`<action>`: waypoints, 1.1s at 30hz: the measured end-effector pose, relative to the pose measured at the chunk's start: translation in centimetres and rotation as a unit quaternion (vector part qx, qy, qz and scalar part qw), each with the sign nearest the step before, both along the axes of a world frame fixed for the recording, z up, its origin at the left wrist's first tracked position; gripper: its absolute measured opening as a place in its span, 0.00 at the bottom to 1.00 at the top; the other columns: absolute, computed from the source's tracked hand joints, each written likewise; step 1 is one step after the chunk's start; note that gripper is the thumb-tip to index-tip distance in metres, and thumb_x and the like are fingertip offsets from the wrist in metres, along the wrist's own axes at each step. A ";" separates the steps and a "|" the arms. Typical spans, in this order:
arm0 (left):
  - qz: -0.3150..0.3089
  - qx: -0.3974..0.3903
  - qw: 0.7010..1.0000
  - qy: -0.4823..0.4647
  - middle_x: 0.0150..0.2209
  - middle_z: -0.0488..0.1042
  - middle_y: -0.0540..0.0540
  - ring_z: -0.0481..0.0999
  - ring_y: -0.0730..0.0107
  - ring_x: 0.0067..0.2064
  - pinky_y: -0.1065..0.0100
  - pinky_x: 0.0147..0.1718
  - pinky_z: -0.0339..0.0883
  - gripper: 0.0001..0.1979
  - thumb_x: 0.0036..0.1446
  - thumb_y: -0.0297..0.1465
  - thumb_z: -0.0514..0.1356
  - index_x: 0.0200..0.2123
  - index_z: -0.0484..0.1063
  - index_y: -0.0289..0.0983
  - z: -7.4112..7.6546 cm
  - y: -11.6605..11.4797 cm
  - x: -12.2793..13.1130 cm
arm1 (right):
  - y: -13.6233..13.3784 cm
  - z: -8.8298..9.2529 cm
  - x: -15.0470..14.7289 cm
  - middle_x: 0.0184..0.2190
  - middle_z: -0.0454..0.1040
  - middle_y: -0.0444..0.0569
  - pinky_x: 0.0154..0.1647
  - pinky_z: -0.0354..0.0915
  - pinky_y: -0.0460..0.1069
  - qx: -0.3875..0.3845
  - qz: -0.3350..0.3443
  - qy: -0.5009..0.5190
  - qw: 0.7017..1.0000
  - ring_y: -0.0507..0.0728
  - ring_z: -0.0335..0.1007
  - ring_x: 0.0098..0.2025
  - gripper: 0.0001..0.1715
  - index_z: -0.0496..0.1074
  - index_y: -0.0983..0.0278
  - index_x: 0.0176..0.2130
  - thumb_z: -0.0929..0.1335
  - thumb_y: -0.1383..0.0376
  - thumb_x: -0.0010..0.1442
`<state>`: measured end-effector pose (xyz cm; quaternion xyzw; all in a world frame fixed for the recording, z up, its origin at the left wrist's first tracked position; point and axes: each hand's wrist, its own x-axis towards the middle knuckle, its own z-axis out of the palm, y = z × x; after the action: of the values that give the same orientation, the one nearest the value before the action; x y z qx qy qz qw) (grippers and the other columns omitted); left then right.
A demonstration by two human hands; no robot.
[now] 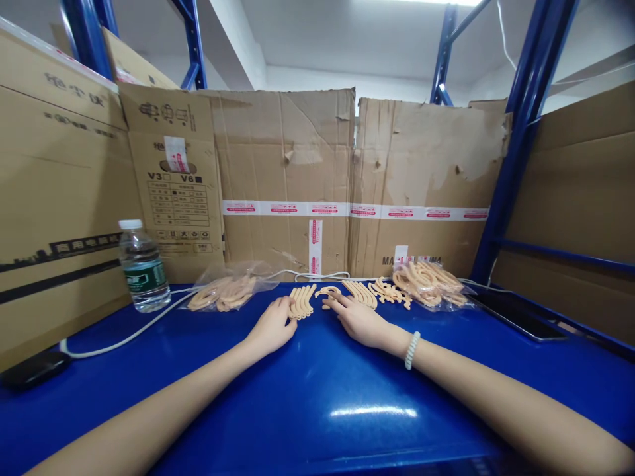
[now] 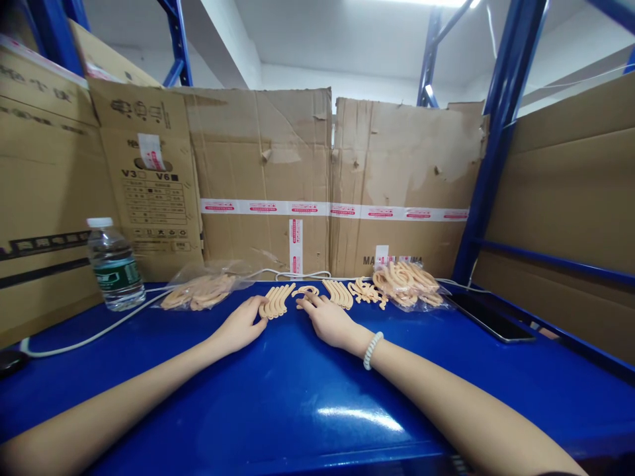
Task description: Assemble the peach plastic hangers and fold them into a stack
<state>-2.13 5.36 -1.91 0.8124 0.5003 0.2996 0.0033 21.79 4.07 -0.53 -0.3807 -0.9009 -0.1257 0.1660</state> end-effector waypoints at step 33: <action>-0.001 0.057 0.998 -0.037 0.34 0.77 0.45 0.75 0.60 0.39 0.62 0.39 0.67 0.06 0.55 0.26 0.55 0.33 0.72 0.38 0.6 -0.1 -0.4 | 1.9 1.1 0.5 0.54 0.67 0.58 0.51 0.67 0.56 -0.134 0.057 0.372 0.917 0.58 0.69 0.51 0.22 0.71 0.66 0.49 0.62 0.74 0.54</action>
<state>-2.52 5.26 -1.29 0.8003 0.4806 0.3576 -0.0245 22.34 5.98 0.54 -0.3666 -0.8030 0.1563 0.4431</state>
